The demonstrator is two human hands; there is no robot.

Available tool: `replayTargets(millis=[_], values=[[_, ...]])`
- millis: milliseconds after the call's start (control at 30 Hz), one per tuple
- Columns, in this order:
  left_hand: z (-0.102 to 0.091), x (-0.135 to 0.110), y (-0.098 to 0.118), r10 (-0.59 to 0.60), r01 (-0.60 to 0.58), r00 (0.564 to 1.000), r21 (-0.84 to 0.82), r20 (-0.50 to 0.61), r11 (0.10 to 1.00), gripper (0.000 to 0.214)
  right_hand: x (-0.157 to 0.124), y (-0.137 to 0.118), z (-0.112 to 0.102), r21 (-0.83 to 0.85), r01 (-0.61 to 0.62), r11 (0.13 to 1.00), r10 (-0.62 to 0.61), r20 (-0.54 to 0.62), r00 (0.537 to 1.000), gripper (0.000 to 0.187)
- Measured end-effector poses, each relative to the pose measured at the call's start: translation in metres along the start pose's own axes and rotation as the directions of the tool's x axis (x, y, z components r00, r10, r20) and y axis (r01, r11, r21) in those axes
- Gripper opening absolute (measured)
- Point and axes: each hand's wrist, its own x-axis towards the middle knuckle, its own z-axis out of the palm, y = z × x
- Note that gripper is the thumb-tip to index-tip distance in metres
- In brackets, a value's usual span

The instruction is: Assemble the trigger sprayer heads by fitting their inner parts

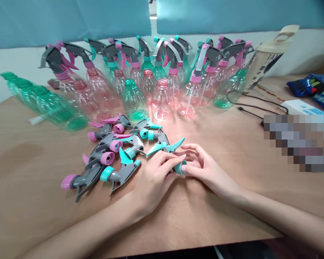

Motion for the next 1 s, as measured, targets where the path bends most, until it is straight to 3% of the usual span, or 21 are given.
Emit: replayTargets(millis=[133,367,600,767,900,1000], values=[[0.0022,0.0000,0.0011,0.070,-0.069,0.997,0.029,-0.027,0.997,0.022,-0.0027,0.0009,0.0036,-0.021,0.067,0.998,-0.067,-0.026,0.997,0.045],[0.0013,0.0027,0.0057,0.026,-0.027,1.000,0.081,0.014,0.996,0.025,-0.0029,-0.0022,0.0028,-0.049,0.110,0.993,-0.111,-0.012,0.994,0.049],[0.0050,0.0032,0.0068,0.095,-0.090,0.995,0.197,-0.019,0.976,0.019,-0.0036,-0.0005,0.0050,-0.062,0.126,0.990,-0.129,-0.046,0.991,0.045],[0.0073,0.0012,0.0050,0.136,-0.125,0.991,0.271,-0.021,0.954,0.020,-0.0023,0.0005,0.0058,-0.009,0.077,0.997,-0.077,-0.060,0.995,0.042],[0.0053,0.0021,0.0056,0.106,-0.101,0.994,0.272,-0.005,0.957,0.022,0.0006,-0.0024,0.0012,0.042,-0.040,0.998,0.041,-0.026,0.999,0.041],[0.0042,0.0035,0.0080,0.085,-0.091,0.996,0.261,0.033,0.961,0.019,0.0025,-0.0042,-0.0015,0.061,-0.058,0.996,0.058,-0.003,0.998,0.040]])
